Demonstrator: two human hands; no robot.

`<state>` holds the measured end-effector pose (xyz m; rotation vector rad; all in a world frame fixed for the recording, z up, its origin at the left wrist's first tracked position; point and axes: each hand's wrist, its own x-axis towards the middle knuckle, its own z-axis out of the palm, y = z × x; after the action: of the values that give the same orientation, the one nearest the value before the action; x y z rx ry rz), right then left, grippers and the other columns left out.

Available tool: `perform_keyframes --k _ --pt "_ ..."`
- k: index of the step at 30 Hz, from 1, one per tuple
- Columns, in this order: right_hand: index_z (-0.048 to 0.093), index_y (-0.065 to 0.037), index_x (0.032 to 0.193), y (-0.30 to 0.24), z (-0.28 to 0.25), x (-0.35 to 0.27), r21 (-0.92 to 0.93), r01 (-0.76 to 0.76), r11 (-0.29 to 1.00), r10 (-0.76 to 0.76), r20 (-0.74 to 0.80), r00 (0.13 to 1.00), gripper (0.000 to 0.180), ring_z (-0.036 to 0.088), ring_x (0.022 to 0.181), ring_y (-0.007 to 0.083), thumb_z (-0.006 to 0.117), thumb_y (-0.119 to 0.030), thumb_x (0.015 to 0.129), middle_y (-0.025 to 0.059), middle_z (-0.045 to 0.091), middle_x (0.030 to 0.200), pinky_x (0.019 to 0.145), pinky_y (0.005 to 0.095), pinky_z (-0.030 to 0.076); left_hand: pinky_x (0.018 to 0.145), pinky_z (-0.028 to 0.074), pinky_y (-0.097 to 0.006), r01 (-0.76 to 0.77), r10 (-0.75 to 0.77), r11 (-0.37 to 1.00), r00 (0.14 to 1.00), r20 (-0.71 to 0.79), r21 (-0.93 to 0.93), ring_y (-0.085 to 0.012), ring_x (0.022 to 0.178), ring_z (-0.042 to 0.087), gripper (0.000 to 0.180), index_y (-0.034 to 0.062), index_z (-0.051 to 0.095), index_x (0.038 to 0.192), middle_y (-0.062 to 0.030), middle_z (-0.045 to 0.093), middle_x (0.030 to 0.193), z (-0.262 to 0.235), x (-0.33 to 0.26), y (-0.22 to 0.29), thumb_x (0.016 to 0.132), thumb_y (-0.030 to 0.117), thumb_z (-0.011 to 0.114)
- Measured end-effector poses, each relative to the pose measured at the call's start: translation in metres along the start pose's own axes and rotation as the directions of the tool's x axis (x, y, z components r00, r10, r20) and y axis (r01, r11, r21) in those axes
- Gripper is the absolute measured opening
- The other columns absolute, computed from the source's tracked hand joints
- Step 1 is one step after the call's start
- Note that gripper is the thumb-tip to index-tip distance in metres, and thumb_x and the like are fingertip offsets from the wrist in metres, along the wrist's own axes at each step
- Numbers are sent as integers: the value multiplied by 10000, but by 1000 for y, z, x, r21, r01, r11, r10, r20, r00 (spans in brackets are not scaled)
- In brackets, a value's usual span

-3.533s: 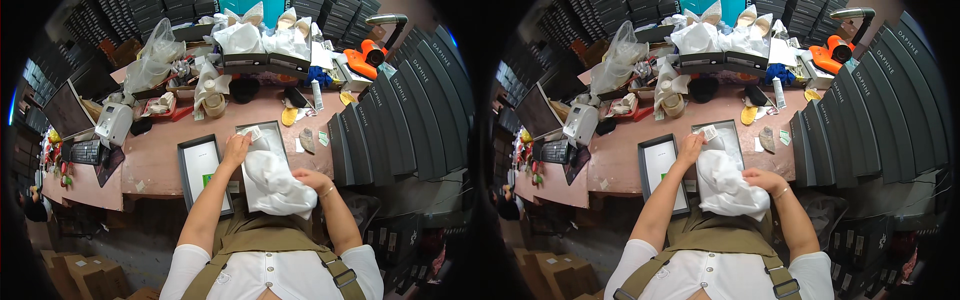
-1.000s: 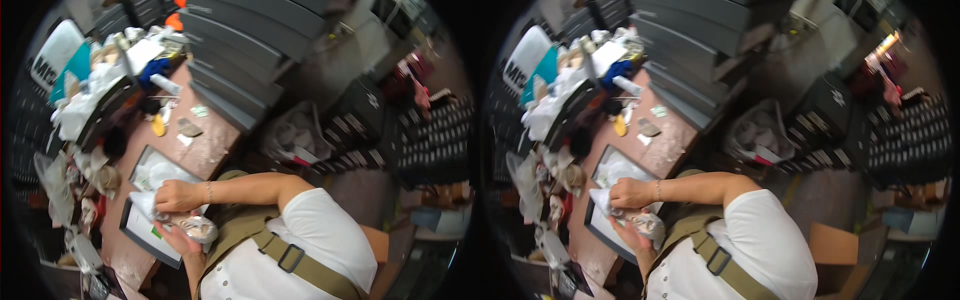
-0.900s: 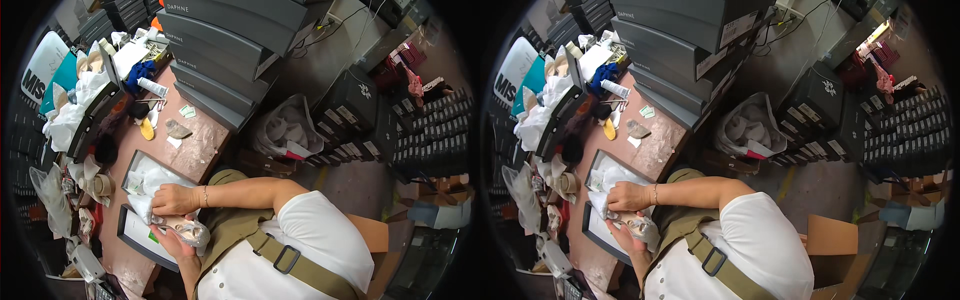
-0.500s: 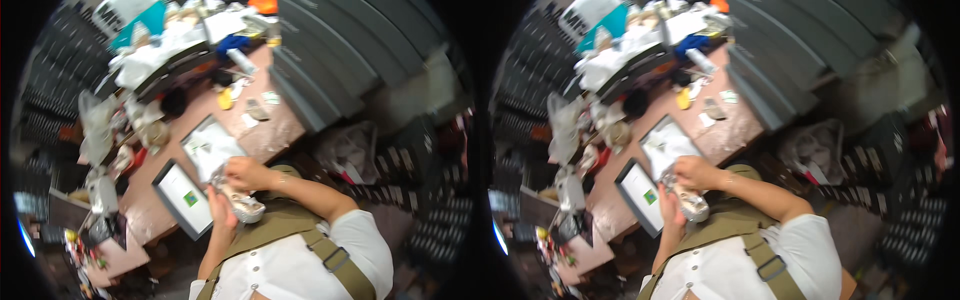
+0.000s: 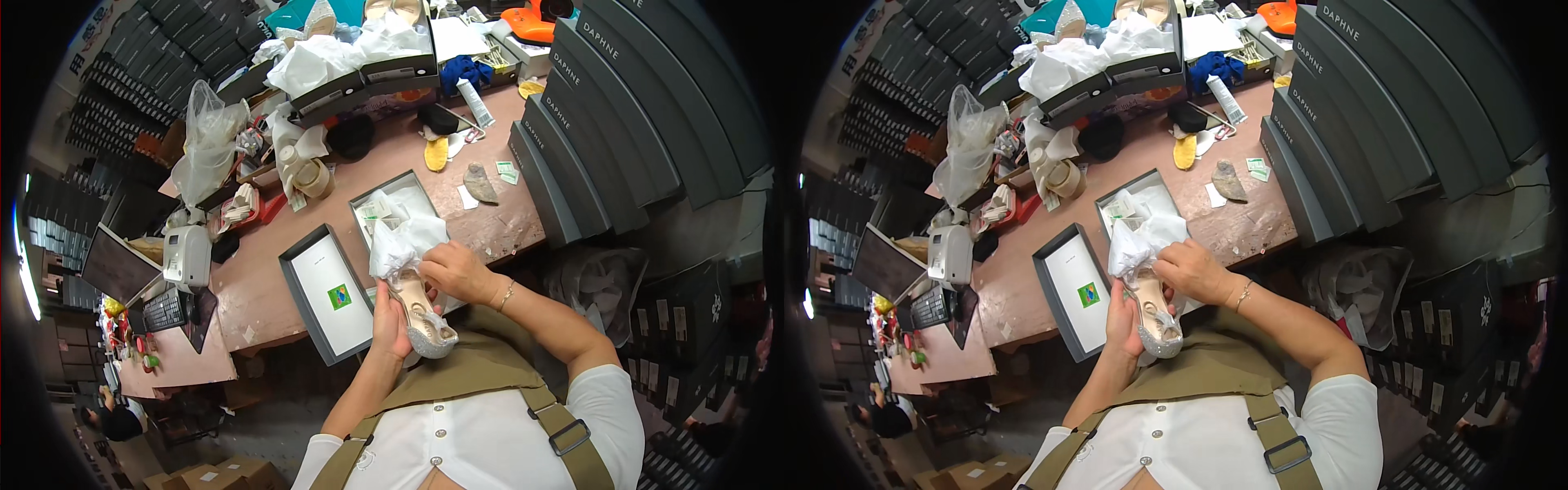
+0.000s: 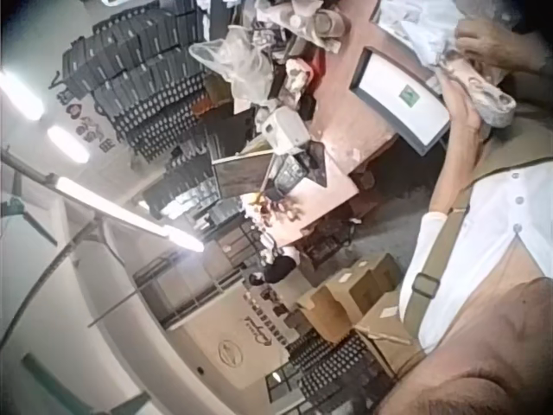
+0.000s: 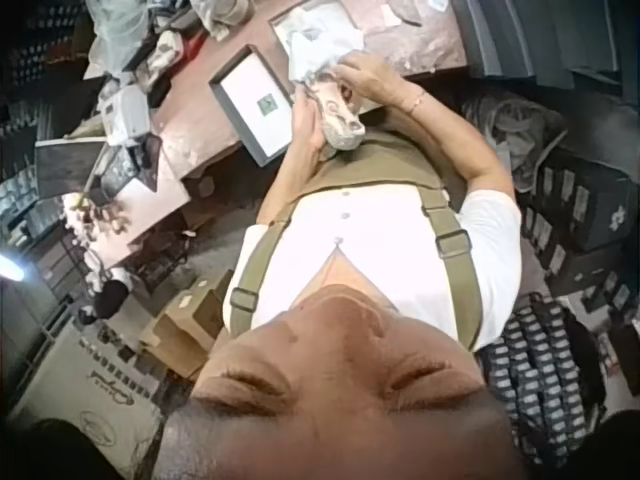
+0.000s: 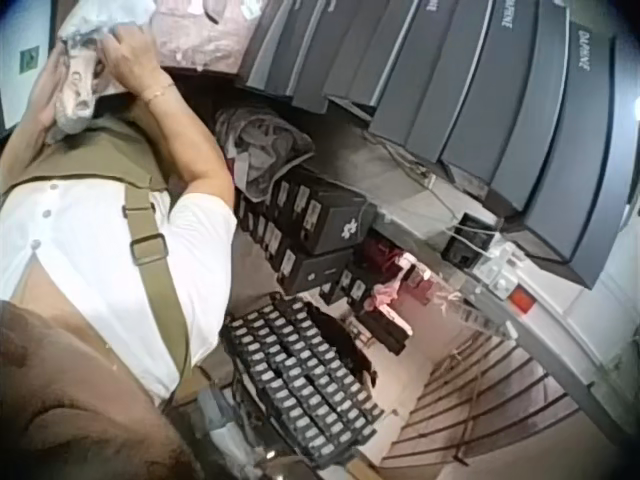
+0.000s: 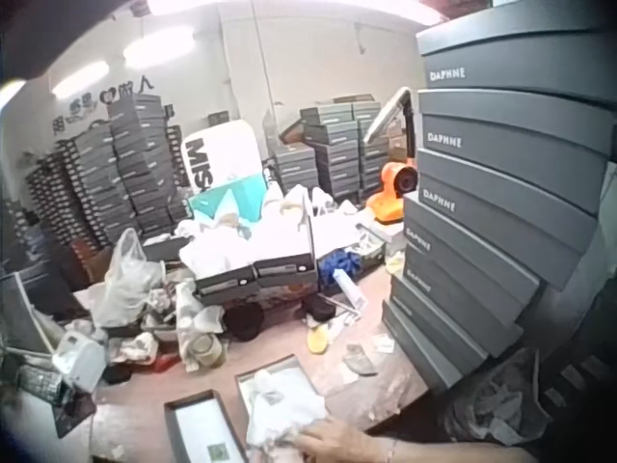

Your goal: Packaging a pair of sparkly high-heeled shoes into a shoebox with protective tissue paper and inspecting them.

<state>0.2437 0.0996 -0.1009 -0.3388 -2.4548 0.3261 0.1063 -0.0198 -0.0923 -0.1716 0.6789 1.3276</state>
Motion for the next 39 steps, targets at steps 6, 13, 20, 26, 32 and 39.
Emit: perform_keyframes --k 6,13,20,26,32,39 --pt "576 -131 860 -14 7 26 -42 15 999 -14 21 1000 124 539 810 172 585 -159 740 12 543 851 710 303 406 769 505 -469 13 -14 997 1000 11 71 -289 961 586 650 88 421 1302 -109 566 1160 6 -3 -11 964 596 198" --pt "555 -59 818 3 -41 30 647 -438 624 235 379 895 100 533 829 132 647 -99 822 12 545 852 767 288 434 740 533 -472 0 2 981 1000 -11 191 -272 984 589 640 105 406 1325 -131 559 1174 -24 6 -6 956 604 252" --pt "463 -59 1284 1 -54 54 653 -355 669 310 189 932 542 466 1210 286 693 -95 794 170 443 1324 1022 386 383 644 558 -446 133 -132 990 991 16 -40 -316 779 642 614 43 493 1245 -180 631 976 -4 -2 8 943 558 350" --pt "560 -76 1178 -2 -2 12 234 -203 951 214 -23 977 484 445 1221 390 680 -64 710 195 478 1311 1027 425 372 657 584 -478 226 -237 941 972 13 252 -348 777 666 645 9 481 1221 -246 629 988 -29 3 15 906 568 417" --pt "594 -49 1103 -3 -11 1 504 -383 774 497 -109 861 366 543 1067 312 665 -168 764 154 590 1098 918 434 397 593 554 -386 165 -167 985 985 -32 -46 -280 750 627 637 -41 432 1272 -227 599 1038 3 6 5 923 491 458" --pt "596 -64 1064 -11 2 -20 235 -379 895 414 -123 902 347 521 1077 271 675 -152 738 95 579 997 949 407 345 521 538 -314 86 -40 925 991 -130 371 -252 645 602 697 -30 510 1108 -179 598 807 22 0 -15 900 628 408"
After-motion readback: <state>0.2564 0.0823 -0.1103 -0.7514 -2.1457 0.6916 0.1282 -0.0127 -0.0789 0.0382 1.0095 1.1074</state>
